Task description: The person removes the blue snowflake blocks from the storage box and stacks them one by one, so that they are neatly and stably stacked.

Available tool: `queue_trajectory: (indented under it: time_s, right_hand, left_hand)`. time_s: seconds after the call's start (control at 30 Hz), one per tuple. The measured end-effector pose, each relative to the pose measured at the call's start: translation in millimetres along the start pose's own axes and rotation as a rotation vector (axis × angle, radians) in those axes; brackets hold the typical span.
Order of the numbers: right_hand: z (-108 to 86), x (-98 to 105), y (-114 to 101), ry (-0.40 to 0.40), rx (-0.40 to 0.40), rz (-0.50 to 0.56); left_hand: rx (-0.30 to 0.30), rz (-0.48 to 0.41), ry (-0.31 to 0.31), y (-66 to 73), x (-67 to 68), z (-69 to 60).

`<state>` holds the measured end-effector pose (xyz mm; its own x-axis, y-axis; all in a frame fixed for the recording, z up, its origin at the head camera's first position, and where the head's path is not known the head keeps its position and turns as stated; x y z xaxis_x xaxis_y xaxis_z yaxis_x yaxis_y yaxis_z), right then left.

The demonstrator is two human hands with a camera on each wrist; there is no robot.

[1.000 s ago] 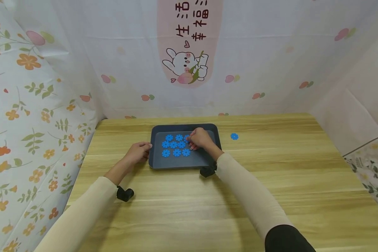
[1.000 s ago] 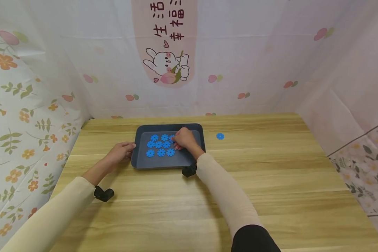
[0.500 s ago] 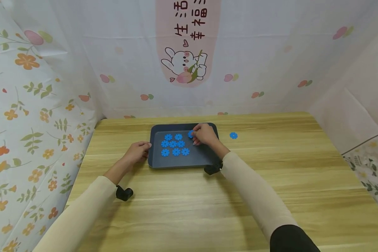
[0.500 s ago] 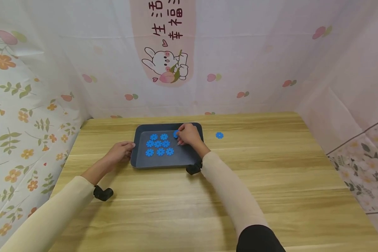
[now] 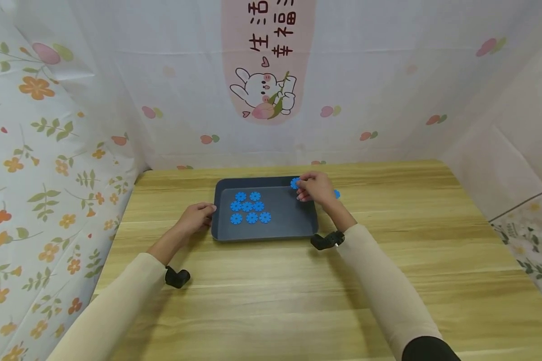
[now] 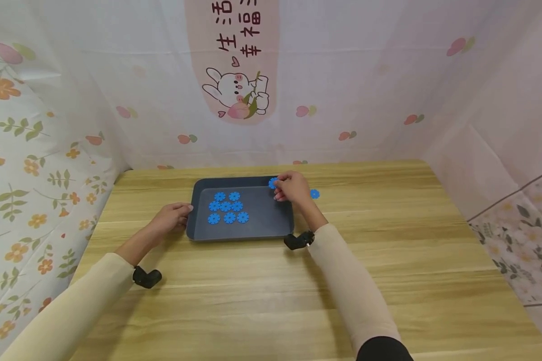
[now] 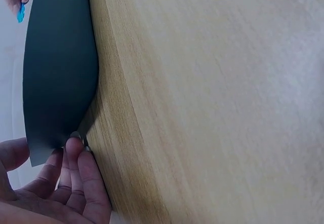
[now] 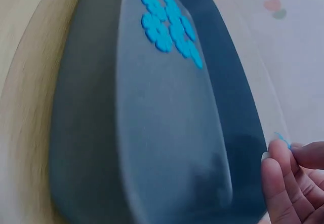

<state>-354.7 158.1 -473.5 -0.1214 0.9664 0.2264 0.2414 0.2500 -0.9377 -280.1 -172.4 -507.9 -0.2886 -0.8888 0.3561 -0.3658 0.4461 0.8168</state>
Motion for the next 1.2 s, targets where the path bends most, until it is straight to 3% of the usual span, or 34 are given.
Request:
queue_trajectory:
  time_s: [0.27,0.53,0.87,1.2]
  right_hand:
    - [-10.1,27.1,10.5,0.042,0.021,0.094]
    - [-12.8,56.4,28.3,0.094,-0.014,0.171]
    - [-14.8,89.1,49.1,0.213,-0.031,0.155]
    - [-19.0,103.6,74.2,0.289,-0.087,0.154]
  left_hand:
    - [0.002,-0.004,-0.011,0.5,-2.8,-1.2]
    - [0.012,-0.002,-0.009,0.0,-4.2,0.7]
    - [-0.008,0.003,-0.015,-1.4,-1.7,0.6]
    - [-0.003,0.007,-0.017,-0.7,-1.7,0.3]
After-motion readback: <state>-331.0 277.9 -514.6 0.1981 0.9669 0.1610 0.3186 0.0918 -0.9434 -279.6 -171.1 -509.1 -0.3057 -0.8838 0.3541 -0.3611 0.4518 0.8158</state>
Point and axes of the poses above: each hand's wrist, its own z-axis towards the middle knuckle, its own x-axis out of the back of the hand, y = z × x, the point moved 10 cm from there along z, towards the middle knuckle, and after that the axes turned 4 degrees about z, right-handed, at the moved point
